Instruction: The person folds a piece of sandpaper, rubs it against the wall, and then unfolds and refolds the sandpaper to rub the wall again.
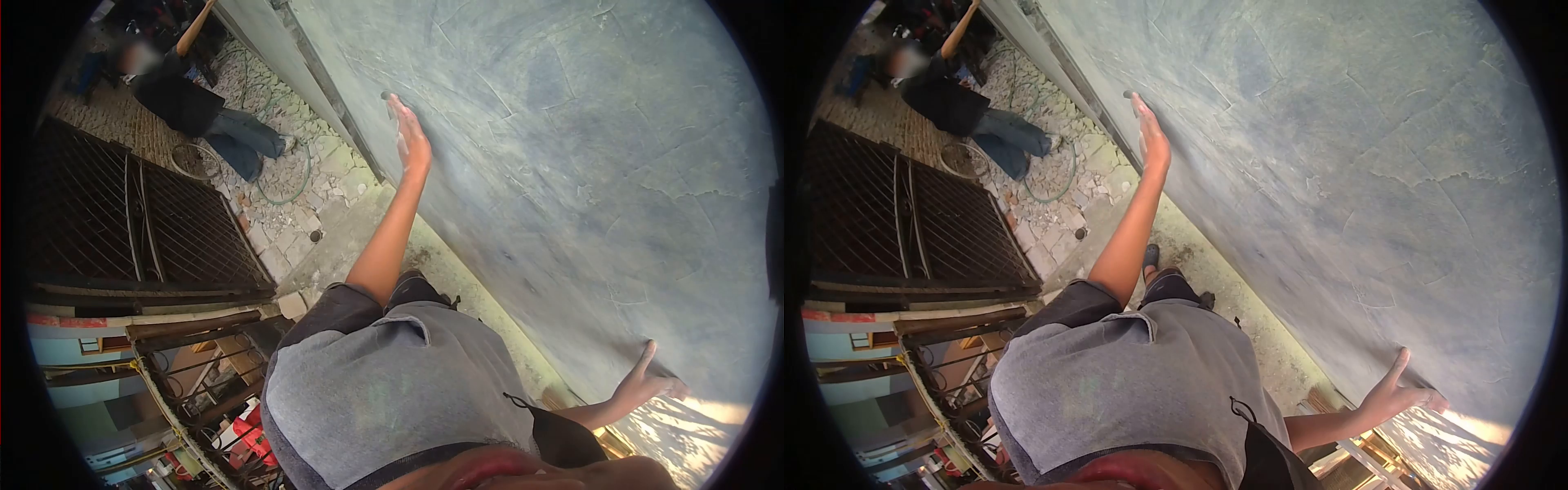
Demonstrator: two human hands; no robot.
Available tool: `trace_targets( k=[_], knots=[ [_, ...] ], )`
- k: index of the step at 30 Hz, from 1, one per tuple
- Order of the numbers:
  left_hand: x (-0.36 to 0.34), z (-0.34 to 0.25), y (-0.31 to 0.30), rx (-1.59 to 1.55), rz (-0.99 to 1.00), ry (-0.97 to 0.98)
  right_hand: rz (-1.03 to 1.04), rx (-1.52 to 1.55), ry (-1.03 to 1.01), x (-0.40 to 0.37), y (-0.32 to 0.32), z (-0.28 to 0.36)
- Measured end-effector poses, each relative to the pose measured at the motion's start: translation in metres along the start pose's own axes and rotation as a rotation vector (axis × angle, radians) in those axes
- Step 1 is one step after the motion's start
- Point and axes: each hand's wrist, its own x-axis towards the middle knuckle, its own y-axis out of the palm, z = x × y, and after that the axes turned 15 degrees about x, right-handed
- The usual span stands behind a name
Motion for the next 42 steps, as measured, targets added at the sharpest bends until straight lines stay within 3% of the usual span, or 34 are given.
trace_targets(
  k=[3,5,6,10,12,14,17,21,23,24,27,30,31,32,34,38,41,42],
  knots=[
    [-0.118,-0.015,0.012,0.088,0.232,0.107,0.027,-0.032,0.007,0.002,-0.001,-0.007],
    [-0.161,-0.001,0.021,0.172,0.323,0.291,0.046,-0.014,0.010,0.003,0.001,-0.004],
    [-0.159,0.002,0.018,0.178,0.329,0.277,0.053,0.004,0.021,0.001,-0.001,-0.004],
    [-0.056,-0.011,0.012,0.081,0.045,0.069,0.036,-0.010,0.013,0.000,-0.001,-0.007],
    [0.025,0.005,0.003,-0.134,-0.138,0.030,0.052,0.011,-0.024,0.000,-0.001,-0.004],
    [0.084,0.035,-0.010,-0.140,-0.165,-0.089,0.039,-0.017,-0.039,0.001,0.000,-0.009],
    [0.108,0.079,-0.002,-0.112,-0.189,-0.186,0.019,-0.023,-0.047,0.002,0.000,-0.012],
    [0.011,0.107,0.044,-0.127,-0.114,-0.163,-0.027,-0.148,-0.050,0.000,0.003,-0.012],
    [-0.089,0.085,0.063,-0.190,0.069,-0.115,-0.022,-0.148,-0.025,0.001,0.004,-0.015],
    [-0.131,0.072,0.067,-0.107,0.240,-0.184,-0.011,-0.158,-0.002,0.002,0.004,-0.017],
    [-0.149,0.046,0.058,-0.058,0.220,-0.070,-0.005,-0.149,-0.013,0.004,0.002,-0.023],
    [-0.020,0.056,0.023,-0.095,-0.041,-0.053,0.024,-0.130,0.019,0.003,0.000,-0.020],
    [0.034,0.072,0.009,-0.247,-0.067,-0.081,0.015,-0.139,0.027,0.002,-0.002,-0.017],
    [0.078,0.087,-0.001,-0.360,-0.069,-0.213,0.020,-0.117,0.007,0.002,-0.001,-0.013],
    [0.128,0.119,-0.015,-0.298,-0.079,-0.334,0.026,-0.095,-0.015,0.000,-0.003,-0.008],
    [0.072,0.130,0.028,-0.231,-0.202,-0.278,0.025,-0.093,0.010,0.002,0.000,-0.015],
    [-0.076,0.120,0.061,-0.052,0.065,-0.003,-0.004,-0.121,-0.007,-0.001,0.000,-0.015],
    [-0.086,0.105,0.064,-0.061,0.060,0.000,0.000,-0.115,-0.008,0.001,0.002,-0.012]
  ],
)
